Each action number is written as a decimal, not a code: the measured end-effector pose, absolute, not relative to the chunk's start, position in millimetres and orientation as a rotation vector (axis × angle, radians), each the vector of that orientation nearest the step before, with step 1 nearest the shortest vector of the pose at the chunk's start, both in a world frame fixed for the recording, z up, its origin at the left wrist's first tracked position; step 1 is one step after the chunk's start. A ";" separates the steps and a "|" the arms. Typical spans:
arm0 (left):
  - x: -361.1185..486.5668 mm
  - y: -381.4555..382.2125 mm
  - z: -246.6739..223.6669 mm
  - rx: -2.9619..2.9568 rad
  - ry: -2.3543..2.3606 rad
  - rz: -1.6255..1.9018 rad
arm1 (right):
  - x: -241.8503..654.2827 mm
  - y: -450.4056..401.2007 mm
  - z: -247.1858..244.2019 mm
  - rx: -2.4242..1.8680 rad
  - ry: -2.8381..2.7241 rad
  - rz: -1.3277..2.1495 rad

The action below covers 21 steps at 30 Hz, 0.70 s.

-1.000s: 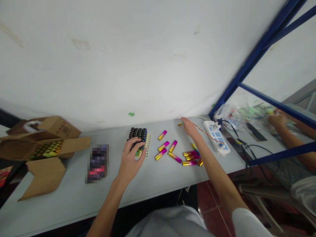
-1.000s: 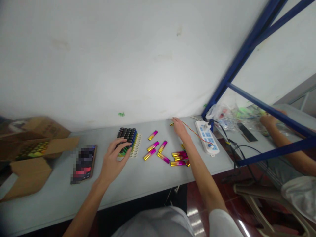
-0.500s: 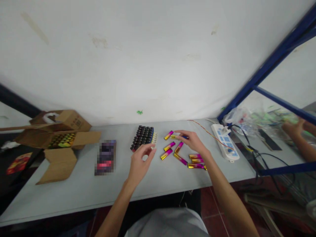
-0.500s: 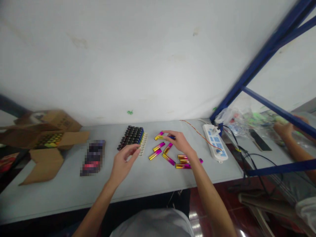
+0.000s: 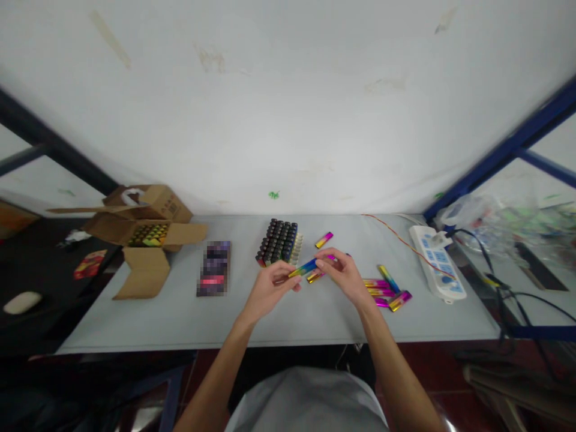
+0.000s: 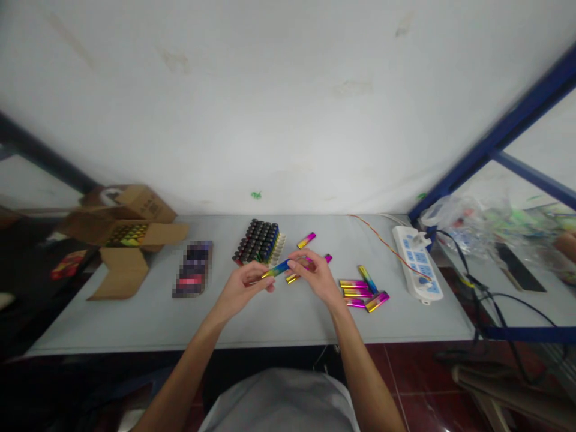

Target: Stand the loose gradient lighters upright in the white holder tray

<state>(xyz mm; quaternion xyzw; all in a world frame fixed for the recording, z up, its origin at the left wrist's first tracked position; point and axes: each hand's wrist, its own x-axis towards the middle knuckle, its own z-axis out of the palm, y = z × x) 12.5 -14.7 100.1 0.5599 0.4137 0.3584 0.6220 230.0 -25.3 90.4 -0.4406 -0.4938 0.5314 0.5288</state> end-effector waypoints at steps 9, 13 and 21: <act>22.6 -12.4 89.7 1.367 0.818 0.720 | 213.7 -23.5 73.0 -1.123 -1.307 1.080; 23.9 -14.2 89.6 1.235 0.827 0.770 | 219.9 -23.7 61.9 -1.294 -1.317 0.797; 28.8 -16.5 96.5 0.844 0.867 0.778 | 198.0 -36.5 36.1 -1.413 -1.747 0.398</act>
